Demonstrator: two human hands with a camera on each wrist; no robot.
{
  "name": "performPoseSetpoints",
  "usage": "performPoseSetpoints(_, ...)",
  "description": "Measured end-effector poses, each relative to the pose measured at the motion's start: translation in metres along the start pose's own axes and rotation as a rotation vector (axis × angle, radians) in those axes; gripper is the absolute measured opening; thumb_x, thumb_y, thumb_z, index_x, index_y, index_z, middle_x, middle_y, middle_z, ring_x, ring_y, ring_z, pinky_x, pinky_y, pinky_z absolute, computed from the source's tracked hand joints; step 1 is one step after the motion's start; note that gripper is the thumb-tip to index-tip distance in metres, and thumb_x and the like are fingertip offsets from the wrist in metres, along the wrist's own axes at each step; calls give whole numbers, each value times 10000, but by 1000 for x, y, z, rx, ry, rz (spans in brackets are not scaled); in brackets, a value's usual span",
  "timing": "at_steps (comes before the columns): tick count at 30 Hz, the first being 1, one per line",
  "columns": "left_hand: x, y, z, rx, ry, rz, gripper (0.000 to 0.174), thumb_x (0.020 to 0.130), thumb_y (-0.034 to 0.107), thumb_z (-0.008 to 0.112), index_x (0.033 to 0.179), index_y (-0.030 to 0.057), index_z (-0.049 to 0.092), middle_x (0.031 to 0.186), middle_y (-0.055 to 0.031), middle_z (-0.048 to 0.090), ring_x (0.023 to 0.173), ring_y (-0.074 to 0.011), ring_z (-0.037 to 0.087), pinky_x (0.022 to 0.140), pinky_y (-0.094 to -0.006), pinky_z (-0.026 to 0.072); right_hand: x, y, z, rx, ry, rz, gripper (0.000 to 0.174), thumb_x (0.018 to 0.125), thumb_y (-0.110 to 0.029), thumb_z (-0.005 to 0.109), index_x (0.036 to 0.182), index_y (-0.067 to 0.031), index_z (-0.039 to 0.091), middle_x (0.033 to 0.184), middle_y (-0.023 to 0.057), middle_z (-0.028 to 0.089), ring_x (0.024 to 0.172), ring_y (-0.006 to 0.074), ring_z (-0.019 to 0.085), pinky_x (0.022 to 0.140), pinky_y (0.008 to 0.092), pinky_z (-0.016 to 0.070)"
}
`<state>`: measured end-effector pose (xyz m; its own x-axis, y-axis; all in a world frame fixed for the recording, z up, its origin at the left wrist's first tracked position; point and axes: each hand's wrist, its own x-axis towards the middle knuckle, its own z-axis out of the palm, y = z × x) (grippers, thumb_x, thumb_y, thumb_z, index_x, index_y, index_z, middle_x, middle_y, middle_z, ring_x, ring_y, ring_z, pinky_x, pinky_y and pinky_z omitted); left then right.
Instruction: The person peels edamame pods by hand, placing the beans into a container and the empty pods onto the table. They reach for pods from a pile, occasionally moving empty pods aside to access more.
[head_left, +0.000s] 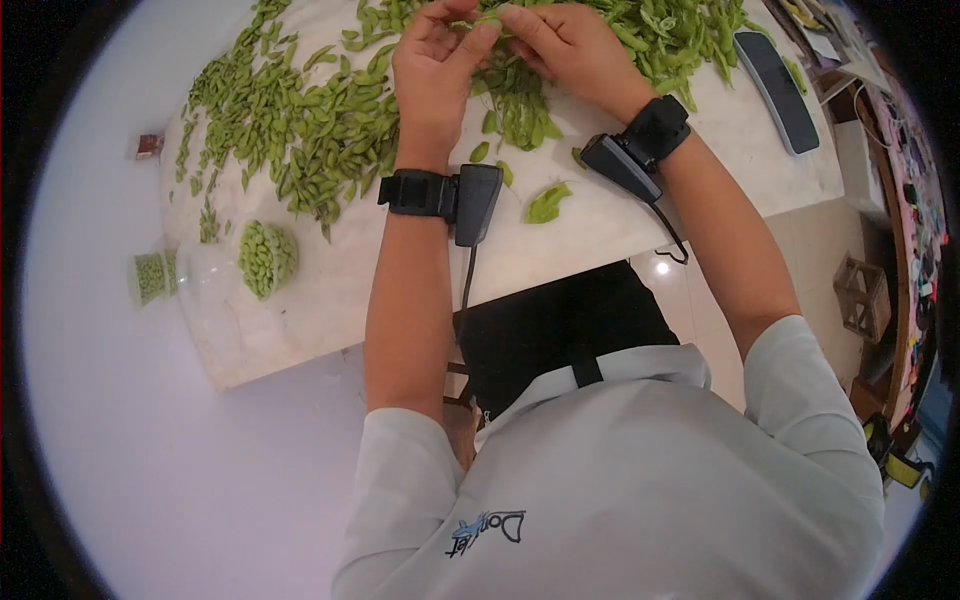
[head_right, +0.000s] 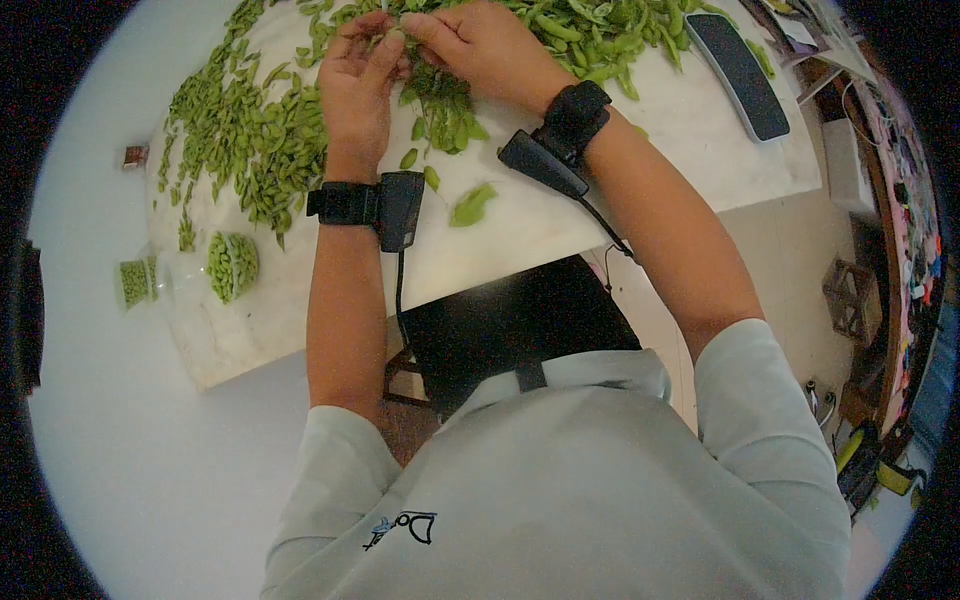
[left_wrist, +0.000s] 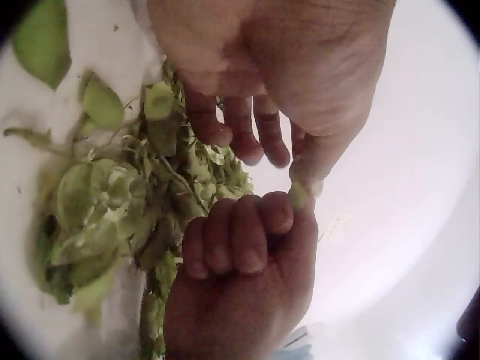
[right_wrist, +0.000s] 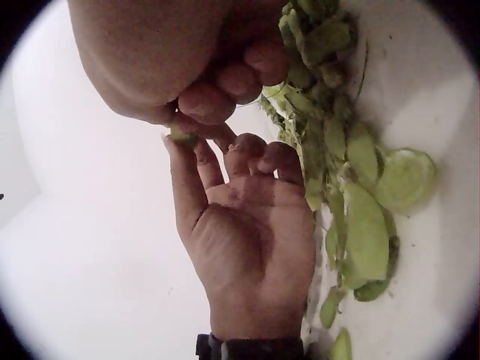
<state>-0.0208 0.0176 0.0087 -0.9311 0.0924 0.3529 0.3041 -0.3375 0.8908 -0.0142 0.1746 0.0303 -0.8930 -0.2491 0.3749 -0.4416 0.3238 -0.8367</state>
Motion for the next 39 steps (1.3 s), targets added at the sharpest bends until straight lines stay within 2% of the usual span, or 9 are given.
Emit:
performPoseSetpoints(3,5,-6,-12,127,-25,23,201,858,109,644,1021,11,580,815,-28,595,698,-106,544,637,-238,447,0,3,-1,-10,-8,15,456,966,-309,446,640,9,472,504,51,443,463,127,375,448,310,326)
performPoseSetpoints(6,0,-1,-5,261,33,-148,117,887,120,587,916,7,579,715,-19,538,623,-105,499,590,-244,430,0,3,0,29,17,17,448,962,-305,453,639,5,452,496,45,417,456,126,353,445,312,319)
performPoseSetpoints(13,1,16,-1,61,-183,-327,212,904,246,600,979,49,615,785,8,583,633,-80,518,587,-236,436,-1,1,0,51,22,15,446,962,-290,461,614,-12,443,487,17,391,456,94,328,434,289,298)
performPoseSetpoints(19,-2,13,5,-206,-128,-296,193,932,238,542,1012,64,519,748,2,518,637,-98,511,584,-258,458,0,5,2,143,23,28,450,961,-288,468,597,-27,430,479,-2,396,438,87,333,418,281,292)
performPoseSetpoints(25,0,12,4,122,23,-126,149,959,192,465,1011,52,464,688,9,430,565,-88,420,544,-253,426,-1,-3,0,137,-1,67,451,962,-285,469,587,-38,423,466,-4,386,421,80,337,406,281,291)
performPoseSetpoints(27,2,10,-1,-316,-58,-123,159,966,194,448,1018,44,465,686,10,417,545,-83,388,526,-245,403,0,-3,-1,118,-16,73,453,960,-284,472,586,-34,422,465,-4,385,419,80,334,406,280,291)
performPoseSetpoints(29,2,7,-2,-473,-80,-94,170,972,196,432,1027,39,466,684,11,409,531,-76,365,514,-237,385,0,-3,-1,110,-21,87,455,957,-284,478,584,-30,423,462,-4,384,415,80,334,403,282,289)
performPoseSetpoints(34,1,9,-1,236,-74,61,209,979,231,427,1046,40,476,690,19,412,538,-53,350,511,-218,347,0,-4,-1,32,-2,99,460,948,-282,493,572,-25,427,451,1,381,407,80,334,397,286,283)
performPoseSetpoints(39,-2,5,14,375,-100,188,182,946,217,522,1027,56,496,694,39,450,560,-31,367,508,-203,313,-1,-2,0,46,39,130,458,946,-271,489,566,-23,428,443,9,374,407,84,317,397,291,272)
